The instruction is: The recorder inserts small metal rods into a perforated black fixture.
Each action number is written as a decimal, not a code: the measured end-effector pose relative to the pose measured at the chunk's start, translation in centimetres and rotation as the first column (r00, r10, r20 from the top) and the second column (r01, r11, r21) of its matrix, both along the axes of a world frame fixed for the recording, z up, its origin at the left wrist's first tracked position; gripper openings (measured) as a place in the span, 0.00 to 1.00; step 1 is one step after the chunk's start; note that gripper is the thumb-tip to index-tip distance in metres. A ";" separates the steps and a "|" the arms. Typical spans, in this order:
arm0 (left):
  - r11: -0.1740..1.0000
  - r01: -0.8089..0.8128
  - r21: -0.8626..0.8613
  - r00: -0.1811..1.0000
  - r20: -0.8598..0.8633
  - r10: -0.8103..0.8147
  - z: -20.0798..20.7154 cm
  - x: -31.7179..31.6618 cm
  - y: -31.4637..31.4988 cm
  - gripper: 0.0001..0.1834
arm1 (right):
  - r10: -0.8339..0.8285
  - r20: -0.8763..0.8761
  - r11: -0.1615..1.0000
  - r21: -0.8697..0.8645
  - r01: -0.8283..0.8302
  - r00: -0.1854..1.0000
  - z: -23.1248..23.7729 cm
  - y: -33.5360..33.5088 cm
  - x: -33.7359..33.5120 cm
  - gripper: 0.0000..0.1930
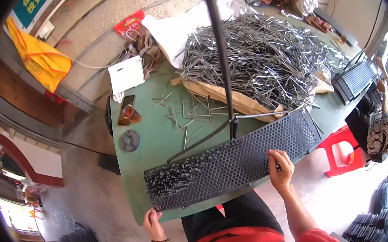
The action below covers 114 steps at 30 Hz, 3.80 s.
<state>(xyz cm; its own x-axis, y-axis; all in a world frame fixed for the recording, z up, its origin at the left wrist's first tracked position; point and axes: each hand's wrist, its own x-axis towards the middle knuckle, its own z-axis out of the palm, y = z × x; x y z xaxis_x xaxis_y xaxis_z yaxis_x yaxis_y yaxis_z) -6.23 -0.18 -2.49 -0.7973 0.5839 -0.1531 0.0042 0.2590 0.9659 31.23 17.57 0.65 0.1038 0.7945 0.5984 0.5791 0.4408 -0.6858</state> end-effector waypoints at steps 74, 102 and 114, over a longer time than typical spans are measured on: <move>0.492 0.361 -0.792 -0.583 -0.604 -0.544 13.4 22.9 54.6 0.24 | -0.008 0.193 0.998 0.058 -0.003 0.981 -1.1 0.8 -0.2 0.16; 0.531 0.829 0.174 0.559 -0.294 -0.776 13.3 7.4 54.0 0.13 | -0.082 0.218 0.987 0.151 0.049 0.973 -1.4 0.8 -0.6 0.16; 0.602 0.719 0.346 0.345 0.575 -0.742 5.4 -0.1 46.4 0.07 | -0.077 0.238 0.992 0.112 0.051 0.968 -0.8 0.7 -1.4 0.15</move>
<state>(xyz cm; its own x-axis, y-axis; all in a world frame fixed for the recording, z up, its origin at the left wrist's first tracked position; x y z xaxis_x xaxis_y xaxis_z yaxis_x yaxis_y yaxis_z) -6.28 46.26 2.91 0.2376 0.8981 -0.3700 -0.3952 0.4373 0.8078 29.85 18.29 -0.18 -0.0057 0.7230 0.6908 0.7512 0.4591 -0.4743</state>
